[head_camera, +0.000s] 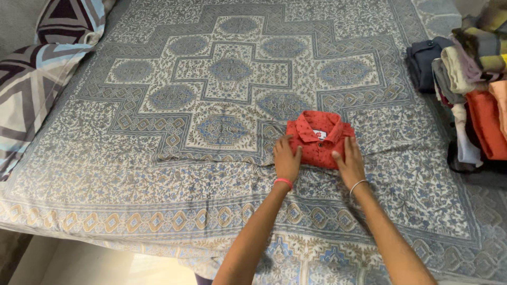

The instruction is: The person folds a red shirt on a bed and then places it on an orange chair along with another folded peach shirt.

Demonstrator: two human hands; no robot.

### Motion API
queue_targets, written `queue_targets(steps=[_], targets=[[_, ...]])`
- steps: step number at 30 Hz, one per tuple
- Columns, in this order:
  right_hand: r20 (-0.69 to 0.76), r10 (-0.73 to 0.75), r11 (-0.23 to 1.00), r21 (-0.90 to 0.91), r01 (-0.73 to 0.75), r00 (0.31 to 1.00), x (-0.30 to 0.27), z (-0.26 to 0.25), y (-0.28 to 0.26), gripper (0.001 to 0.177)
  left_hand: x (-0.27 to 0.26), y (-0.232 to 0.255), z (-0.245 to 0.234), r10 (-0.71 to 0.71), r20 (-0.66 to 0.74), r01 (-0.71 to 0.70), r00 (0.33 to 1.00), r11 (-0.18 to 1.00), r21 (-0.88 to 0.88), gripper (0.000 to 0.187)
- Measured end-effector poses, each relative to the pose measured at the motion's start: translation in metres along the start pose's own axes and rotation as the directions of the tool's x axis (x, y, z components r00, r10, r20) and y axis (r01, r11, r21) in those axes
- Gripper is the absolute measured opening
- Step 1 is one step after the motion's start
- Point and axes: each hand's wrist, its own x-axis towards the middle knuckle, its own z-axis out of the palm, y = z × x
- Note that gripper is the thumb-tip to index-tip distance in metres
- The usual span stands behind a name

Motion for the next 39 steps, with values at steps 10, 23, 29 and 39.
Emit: queue_targets(steps=[10,23,29,39], targets=[[0.537,0.548,0.157,0.687,-0.71,0.641,0.054,-0.03,0.029,0.047,0.054,-0.076,0.011,-0.191,0.751,0.774,0.633,0.193,-0.603,0.034],[0.347,0.447,0.332,0.791,-0.513,0.824,0.258,-0.152,0.047,0.04,0.212,0.076,0.084,-0.187,0.523,0.553,0.832,0.375,-0.744,0.038],[0.344,0.519,0.251,0.814,-0.524,0.783,0.227,-0.251,0.047,0.044,0.191,0.16,0.085,-0.317,0.661,0.73,0.681,0.367,-0.576,0.043],[0.345,0.687,0.138,0.802,-0.581,0.64,0.151,-0.385,0.024,0.044,0.129,0.301,0.056,-0.283,0.665,0.712,0.692,0.421,-0.562,0.059]])
